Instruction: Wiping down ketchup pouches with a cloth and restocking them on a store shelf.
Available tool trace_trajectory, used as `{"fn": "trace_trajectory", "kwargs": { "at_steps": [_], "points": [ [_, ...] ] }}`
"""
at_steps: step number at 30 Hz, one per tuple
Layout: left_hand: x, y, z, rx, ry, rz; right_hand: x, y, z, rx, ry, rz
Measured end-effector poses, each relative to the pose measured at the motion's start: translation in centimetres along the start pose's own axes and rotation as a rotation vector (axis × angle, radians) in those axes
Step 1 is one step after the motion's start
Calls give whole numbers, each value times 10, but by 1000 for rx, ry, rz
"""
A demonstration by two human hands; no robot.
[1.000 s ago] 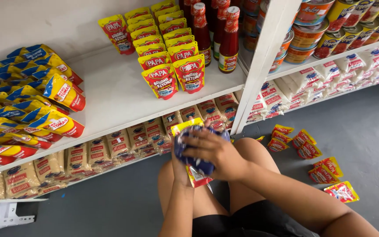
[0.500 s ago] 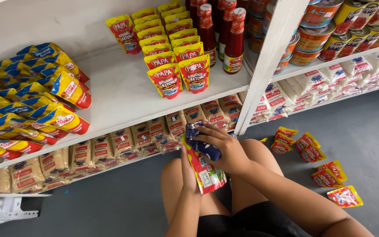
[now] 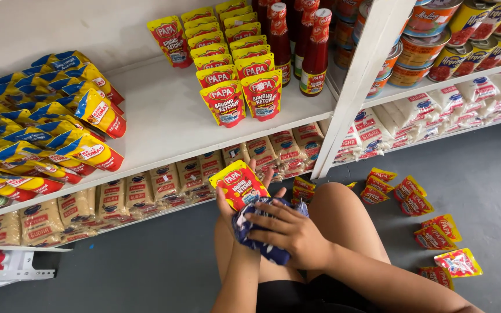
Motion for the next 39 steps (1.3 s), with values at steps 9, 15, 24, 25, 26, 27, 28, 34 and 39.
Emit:
{"fn": "trace_trajectory", "kwargs": {
  "at_steps": [9, 15, 24, 25, 26, 27, 28, 34, 39],
  "points": [
    [8, -16, 8, 263, -235, -24, -5, 6, 12, 142, -62, 88],
    [5, -4, 15, 238, -215, 119, 7, 10, 33, 95, 74, 304],
    [5, -40, 11, 351, -241, 160, -4, 27, 23, 215, -76, 328],
    [4, -39, 11, 351, -239, 159, -7, 26, 19, 216, -78, 330],
    [3, -38, 11, 358, -228, 145, -10, 24, 15, 192, -55, 385],
    [2, -37, 11, 365, -217, 131, -13, 22, 11, 167, -33, 441],
    [6, -34, 12, 366, -221, 130, -10, 24, 10, 167, -30, 438],
    [18, -34, 11, 473, -289, 43, 11, 35, 6, 114, -243, 437],
    [6, -64, 7, 481, -294, -309, 26, 52, 4, 278, -608, -30]
  ]
}}
Point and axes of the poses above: each hand's wrist, its own z-axis away from the middle knuckle, its own y-axis out of the back of the hand, x = y × z, the point moved 2 cm from there along -z, towards the middle knuckle, and after that the axes turned 6 degrees about y, right-handed, at the moved point
